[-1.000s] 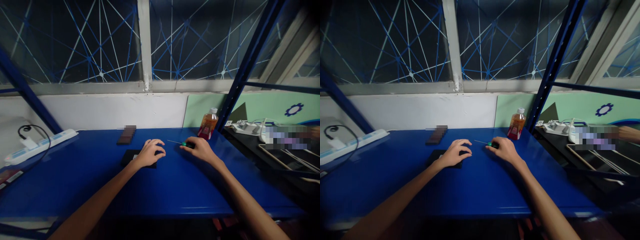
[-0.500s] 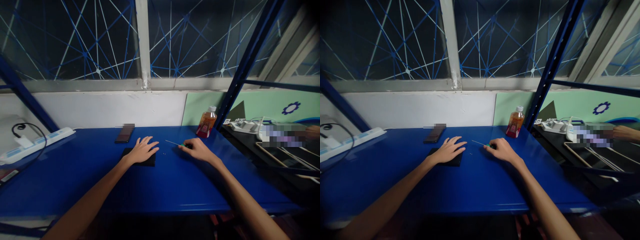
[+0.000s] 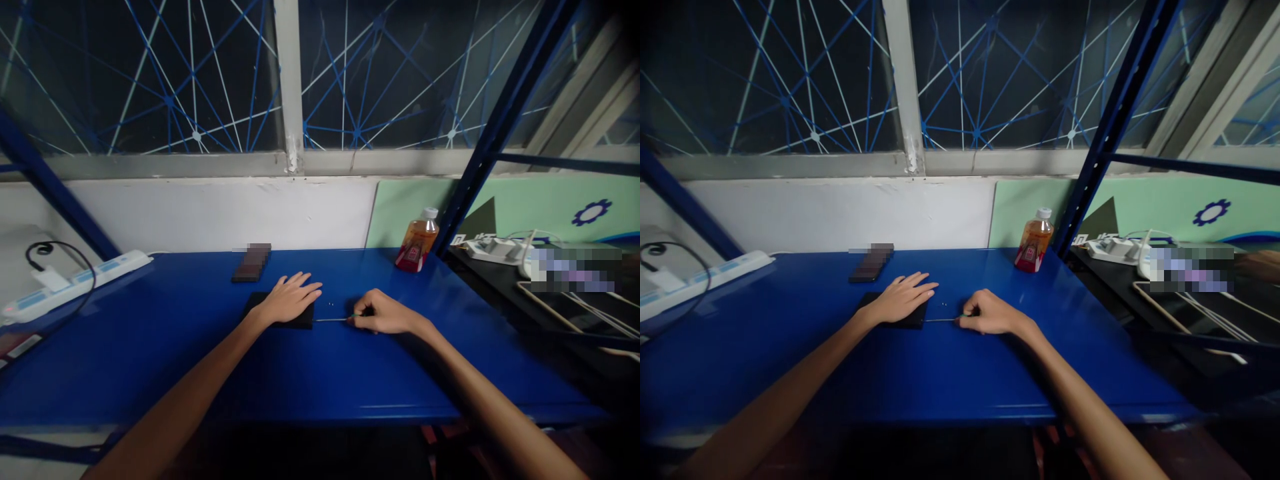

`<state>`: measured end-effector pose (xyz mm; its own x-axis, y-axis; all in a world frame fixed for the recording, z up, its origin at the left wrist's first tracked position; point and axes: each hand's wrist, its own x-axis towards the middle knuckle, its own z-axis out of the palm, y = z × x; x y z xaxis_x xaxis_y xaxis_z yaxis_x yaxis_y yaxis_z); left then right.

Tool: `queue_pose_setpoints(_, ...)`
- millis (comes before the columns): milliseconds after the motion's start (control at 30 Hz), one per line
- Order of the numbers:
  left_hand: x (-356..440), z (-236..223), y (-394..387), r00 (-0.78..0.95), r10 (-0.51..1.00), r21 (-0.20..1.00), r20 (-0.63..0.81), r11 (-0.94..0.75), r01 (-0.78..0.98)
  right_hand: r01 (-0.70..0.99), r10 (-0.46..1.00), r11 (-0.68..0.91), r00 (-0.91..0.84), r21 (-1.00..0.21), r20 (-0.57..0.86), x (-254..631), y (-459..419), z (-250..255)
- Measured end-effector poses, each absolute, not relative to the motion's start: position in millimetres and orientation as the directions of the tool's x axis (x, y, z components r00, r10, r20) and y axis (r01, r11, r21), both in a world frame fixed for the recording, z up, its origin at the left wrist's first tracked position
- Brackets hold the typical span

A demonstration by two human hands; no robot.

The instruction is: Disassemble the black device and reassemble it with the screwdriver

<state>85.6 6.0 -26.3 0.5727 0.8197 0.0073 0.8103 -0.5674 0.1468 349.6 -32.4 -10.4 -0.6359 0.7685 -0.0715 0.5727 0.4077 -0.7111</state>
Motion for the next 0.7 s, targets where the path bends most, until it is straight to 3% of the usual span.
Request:
queue_pose_setpoints(367,84.4,-33.0,7.6,0.587,0.802,0.167,0.110,-0.597,0.785,0.571,0.775,0.385,-0.627,-0.725,-0.082,349.4,-32.1,-10.0)
queue_pose_setpoints(700,85.7,-31.0,6.7,0.579,0.810,0.144,0.094,-0.586,0.797,0.543,0.765,0.408,-0.642,-0.734,-0.050,352.2,-32.5,-7.3)
